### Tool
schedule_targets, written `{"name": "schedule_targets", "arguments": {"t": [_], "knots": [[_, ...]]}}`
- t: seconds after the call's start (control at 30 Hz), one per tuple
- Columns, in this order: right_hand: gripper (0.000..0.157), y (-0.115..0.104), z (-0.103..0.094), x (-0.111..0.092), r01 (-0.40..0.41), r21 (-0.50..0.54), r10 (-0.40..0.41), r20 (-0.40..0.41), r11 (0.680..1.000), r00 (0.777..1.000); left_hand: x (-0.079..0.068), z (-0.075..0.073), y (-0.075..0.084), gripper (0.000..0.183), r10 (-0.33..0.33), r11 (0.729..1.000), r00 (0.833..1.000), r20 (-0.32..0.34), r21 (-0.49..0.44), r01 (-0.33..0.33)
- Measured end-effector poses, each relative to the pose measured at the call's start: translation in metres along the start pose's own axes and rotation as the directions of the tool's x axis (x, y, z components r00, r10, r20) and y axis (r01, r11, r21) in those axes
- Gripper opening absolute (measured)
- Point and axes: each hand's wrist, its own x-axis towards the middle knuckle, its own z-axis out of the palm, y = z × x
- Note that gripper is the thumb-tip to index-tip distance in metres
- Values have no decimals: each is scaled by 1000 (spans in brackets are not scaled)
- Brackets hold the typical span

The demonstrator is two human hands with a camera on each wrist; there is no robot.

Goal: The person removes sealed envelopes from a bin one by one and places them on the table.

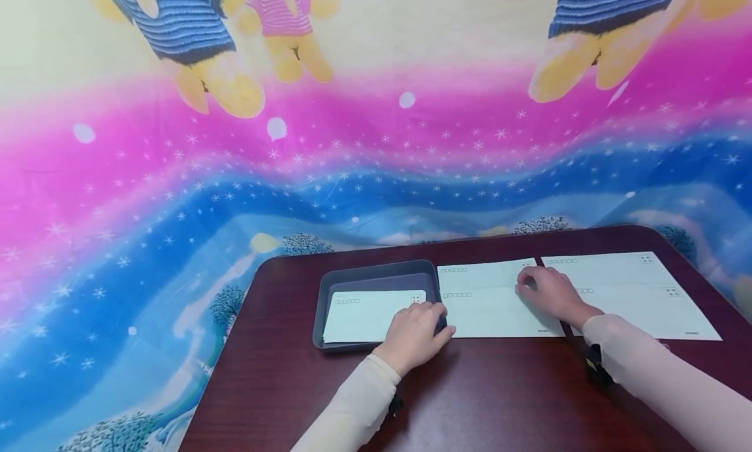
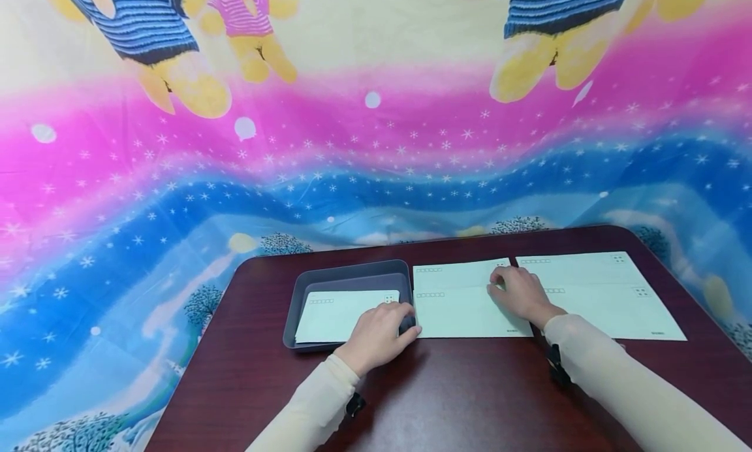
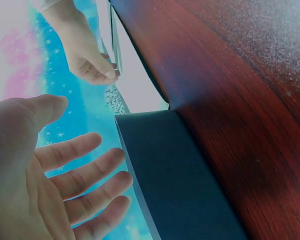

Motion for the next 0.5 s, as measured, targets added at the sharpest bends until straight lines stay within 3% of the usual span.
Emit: {"name": "schedule_targets", "arguments": {"t": [0.23,0.5], "knots": [[23,-8,-6,4,-5,19,5,-12,1000,1000,1,-1,0,29,1,1000,1000,-1,4,-1],[25,-27,-5,3,3,79,-5,27,997,1000,1,-3,0,30,-6,1000,1000,-28,-9,6]]}}
